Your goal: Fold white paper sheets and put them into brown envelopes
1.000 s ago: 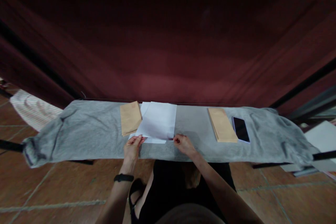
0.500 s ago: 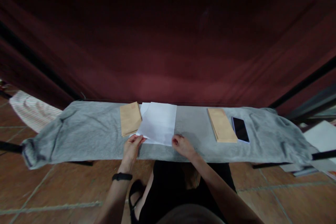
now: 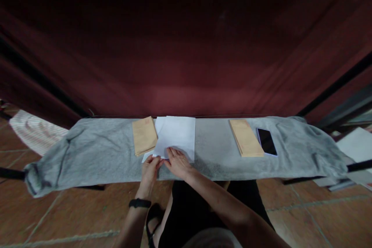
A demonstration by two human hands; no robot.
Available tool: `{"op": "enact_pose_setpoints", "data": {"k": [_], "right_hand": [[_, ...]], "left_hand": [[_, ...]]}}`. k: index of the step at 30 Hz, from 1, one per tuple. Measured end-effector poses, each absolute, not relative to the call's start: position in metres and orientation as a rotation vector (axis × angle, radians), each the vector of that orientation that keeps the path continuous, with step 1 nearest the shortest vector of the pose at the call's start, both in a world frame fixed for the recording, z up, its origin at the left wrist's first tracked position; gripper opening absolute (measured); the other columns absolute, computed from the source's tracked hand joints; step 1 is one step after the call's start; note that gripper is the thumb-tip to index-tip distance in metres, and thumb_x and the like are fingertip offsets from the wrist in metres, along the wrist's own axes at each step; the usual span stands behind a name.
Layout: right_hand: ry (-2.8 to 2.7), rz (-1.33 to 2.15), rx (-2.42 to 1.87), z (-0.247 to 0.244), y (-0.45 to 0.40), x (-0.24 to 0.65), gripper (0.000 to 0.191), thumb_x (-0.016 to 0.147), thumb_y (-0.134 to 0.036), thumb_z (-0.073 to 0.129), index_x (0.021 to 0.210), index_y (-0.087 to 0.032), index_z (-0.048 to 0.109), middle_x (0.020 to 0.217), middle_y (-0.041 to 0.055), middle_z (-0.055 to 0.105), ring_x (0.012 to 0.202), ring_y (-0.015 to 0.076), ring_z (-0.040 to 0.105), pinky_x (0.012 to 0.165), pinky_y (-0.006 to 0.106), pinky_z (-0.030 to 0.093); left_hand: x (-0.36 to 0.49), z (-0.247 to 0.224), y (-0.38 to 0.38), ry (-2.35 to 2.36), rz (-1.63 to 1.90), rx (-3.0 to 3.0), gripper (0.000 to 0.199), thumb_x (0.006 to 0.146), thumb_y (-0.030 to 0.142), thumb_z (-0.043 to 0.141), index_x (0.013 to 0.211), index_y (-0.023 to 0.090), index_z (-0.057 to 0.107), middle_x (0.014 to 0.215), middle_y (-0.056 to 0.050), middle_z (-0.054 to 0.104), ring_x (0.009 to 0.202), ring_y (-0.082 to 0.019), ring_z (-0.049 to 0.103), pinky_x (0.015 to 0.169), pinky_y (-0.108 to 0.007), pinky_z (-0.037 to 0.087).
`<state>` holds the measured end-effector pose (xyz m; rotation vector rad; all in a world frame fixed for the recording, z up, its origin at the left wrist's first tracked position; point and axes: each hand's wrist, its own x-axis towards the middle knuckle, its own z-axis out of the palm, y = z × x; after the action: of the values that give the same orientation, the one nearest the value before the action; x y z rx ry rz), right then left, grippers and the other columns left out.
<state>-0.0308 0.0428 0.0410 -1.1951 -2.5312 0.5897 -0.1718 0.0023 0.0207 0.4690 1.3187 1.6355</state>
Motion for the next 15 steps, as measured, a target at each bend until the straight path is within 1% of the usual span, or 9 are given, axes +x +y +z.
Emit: {"op": "enact_pose_setpoints", "data": {"k": [4, 7, 11, 13, 15], "right_hand": [[-2.540, 0.567, -1.283, 0.047, 0.046, -0.039, 0.041, 0.101, -0.031, 0.042, 0.138, -0.014, 0.047, 0.133, 0.0147, 0.061, 0.115, 0.0241, 0.061, 0.101, 0.041, 0.046], [-2.570, 0.541, -1.307, 0.050, 0.046, -0.042, 0.038, 0.100, -0.029, 0.043, 0.134, -0.013, 0.050, 0.128, 0.0145, 0.063, 0.112, 0.0245, 0.063, 0.099, 0.041, 0.046], [-2.590, 0.541, -1.312, 0.052, 0.050, -0.043, 0.030, 0.098, -0.022, 0.044, 0.123, -0.014, 0.059, 0.122, 0.0139, 0.067, 0.108, 0.0240, 0.065, 0.095, 0.039, 0.048], [-2.578, 0.549, -1.330, 0.054, 0.054, -0.040, 0.030, 0.098, -0.018, 0.042, 0.117, -0.014, 0.063, 0.117, 0.0131, 0.070, 0.103, 0.0226, 0.067, 0.092, 0.036, 0.049], [-2.558, 0.549, -1.348, 0.056, 0.060, -0.035, 0.032, 0.098, -0.015, 0.038, 0.116, -0.015, 0.065, 0.115, 0.0127, 0.071, 0.102, 0.0219, 0.068, 0.089, 0.034, 0.050]], "left_hand": [[-0.170, 0.019, 0.005, 1.407, 1.616, 0.500, 0.035, 0.053, 0.029, 0.084, 0.076, 0.018, 0.059, 0.066, 0.005, 0.064, 0.061, -0.010, 0.062, 0.067, -0.024, 0.054], [-0.167, 0.017, 0.011, 1.476, 1.584, 0.512, 0.035, 0.053, 0.030, 0.081, 0.080, 0.018, 0.062, 0.067, 0.003, 0.066, 0.059, -0.011, 0.062, 0.062, -0.024, 0.053], [-0.166, 0.014, 0.020, 1.543, 1.541, 0.501, 0.028, 0.053, 0.026, 0.080, 0.075, 0.017, 0.064, 0.066, 0.001, 0.068, 0.055, -0.012, 0.061, 0.054, -0.024, 0.051], [-0.166, 0.013, 0.024, 1.575, 1.534, 0.481, 0.026, 0.054, 0.024, 0.080, 0.073, 0.017, 0.064, 0.064, 0.001, 0.067, 0.054, -0.013, 0.061, 0.053, -0.025, 0.052], [-0.166, 0.013, 0.025, 1.607, 1.530, 0.468, 0.024, 0.055, 0.023, 0.080, 0.072, 0.016, 0.064, 0.064, 0.001, 0.067, 0.053, -0.013, 0.060, 0.052, -0.026, 0.053]]}}
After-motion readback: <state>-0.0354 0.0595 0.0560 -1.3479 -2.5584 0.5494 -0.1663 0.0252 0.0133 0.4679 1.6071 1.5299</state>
